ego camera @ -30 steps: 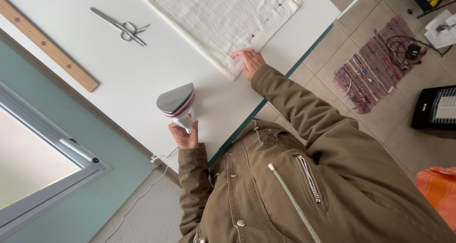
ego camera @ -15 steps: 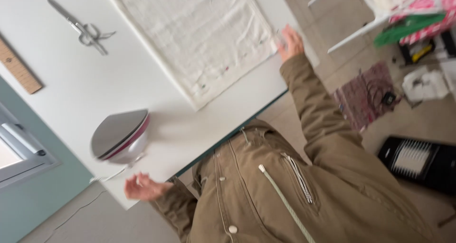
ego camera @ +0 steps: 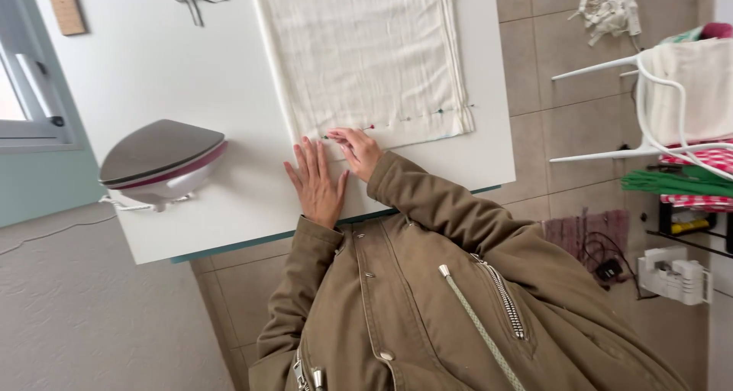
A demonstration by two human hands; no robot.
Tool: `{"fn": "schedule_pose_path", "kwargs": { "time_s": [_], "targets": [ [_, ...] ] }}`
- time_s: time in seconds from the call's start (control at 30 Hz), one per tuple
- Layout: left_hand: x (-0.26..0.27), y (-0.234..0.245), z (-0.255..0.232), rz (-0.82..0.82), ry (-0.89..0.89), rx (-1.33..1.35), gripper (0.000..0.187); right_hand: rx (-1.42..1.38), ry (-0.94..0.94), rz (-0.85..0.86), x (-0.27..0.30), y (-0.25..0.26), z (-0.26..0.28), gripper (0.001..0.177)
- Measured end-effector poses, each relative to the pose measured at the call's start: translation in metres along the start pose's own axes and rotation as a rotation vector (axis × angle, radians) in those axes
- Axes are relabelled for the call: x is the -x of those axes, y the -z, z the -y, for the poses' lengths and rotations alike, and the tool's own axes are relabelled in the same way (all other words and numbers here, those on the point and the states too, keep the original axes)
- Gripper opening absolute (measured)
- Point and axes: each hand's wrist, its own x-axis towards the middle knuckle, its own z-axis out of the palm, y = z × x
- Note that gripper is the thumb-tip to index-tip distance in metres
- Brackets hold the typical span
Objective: Preparing a piece of fabric by marking it with a ruler, pinning the edges, and then ironing it flat.
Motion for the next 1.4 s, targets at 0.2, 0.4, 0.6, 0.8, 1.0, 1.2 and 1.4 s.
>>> {"fn": "schedule_pose_path", "kwargs": {
  "time_s": [0.2, 0.4, 0.6, 0.8, 1.0, 1.2, 1.4],
  "targets": [
    [0.005, 0.001, 0.004, 0.012, 0.017, -0.008, 0.084, 0.098, 0.055, 0.012, 0.005, -0.001, 0.002, 0.044],
    [-0.007, 0.01, 0.061, -0.086, -0.14, 0.069, 0.06, 0.299, 0.019, -0.03, 0.032, 0.053, -0.063, 0.031],
    [-0.04, 0.031, 0.09, -0.105, -0.436, 0.057, 0.038, 0.858, 0.208, 0.041, 0.08, 0.183, -0.061, 0.036],
    [-0.057, 0.022, 0.089, -0.096, -0.469, 0.258, 0.013, 0.876, 0.187, 0.066, 0.06, 0.17, -0.029, 0.053],
    [-0.072, 0.013, 0.087, 0.077, -0.042, 0.555, 0.009, 0.76, 0.266, 0.143, 0.012, 0.079, -0.021, 0.073],
    [-0.081, 0.026, 0.081, 0.077, -0.083, 0.562, 0.044, 0.563, 0.086, 0.212, -0.018, 0.055, -0.097, 0.02],
    [-0.084, -0.003, 0.1, -0.027, -0.095, 0.502, 0.033, 0.332, 0.012, 0.264, -0.052, 0.073, -0.075, 0.019]
  ]
}}
